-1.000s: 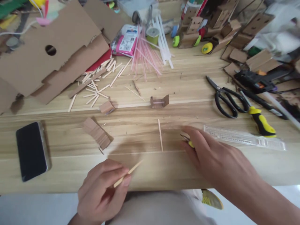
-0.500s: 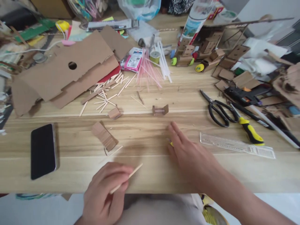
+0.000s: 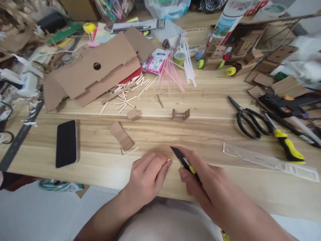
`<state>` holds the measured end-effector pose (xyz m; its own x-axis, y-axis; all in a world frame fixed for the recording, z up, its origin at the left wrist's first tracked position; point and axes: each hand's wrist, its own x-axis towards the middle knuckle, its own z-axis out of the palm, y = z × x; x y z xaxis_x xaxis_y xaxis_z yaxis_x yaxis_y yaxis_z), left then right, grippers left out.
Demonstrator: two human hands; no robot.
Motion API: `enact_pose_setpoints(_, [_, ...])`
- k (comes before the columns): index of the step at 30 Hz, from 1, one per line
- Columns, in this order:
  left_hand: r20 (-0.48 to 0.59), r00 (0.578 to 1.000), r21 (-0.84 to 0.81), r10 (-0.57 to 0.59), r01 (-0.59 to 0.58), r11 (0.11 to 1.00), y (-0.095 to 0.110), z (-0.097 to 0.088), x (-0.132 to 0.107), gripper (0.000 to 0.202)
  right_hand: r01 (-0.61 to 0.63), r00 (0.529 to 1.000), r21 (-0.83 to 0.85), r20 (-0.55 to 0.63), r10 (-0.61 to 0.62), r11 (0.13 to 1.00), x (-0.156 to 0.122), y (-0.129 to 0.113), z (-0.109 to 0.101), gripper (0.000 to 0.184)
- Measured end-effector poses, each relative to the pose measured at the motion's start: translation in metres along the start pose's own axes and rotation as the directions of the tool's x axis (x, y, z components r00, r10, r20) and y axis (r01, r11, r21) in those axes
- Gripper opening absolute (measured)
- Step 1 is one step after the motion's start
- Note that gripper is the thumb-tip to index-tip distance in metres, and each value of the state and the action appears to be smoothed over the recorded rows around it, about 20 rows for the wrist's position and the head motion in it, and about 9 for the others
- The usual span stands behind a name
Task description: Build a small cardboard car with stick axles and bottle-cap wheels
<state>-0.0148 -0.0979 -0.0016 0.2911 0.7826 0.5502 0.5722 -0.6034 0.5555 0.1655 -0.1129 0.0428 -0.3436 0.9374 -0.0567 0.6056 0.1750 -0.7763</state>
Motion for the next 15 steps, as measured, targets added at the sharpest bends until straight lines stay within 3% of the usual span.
enact_pose_setpoints(6, [0.012,0.999,0.03,0.047,-0.048,0.998,0.002,0.002,0.0,0.018,0.066,0.998,-0.052,-0.008,-0.066,0.996,-0.01,-0.003,0.012,0.049])
enact_pose_setpoints(15, [0.01,0.998,0.014,0.055,-0.055,0.998,0.001,0.003,-0.003,0.016,0.043,0.999,-0.056,-0.008,-0.043,0.998,-0.01,-0.005,0.009,0.043])
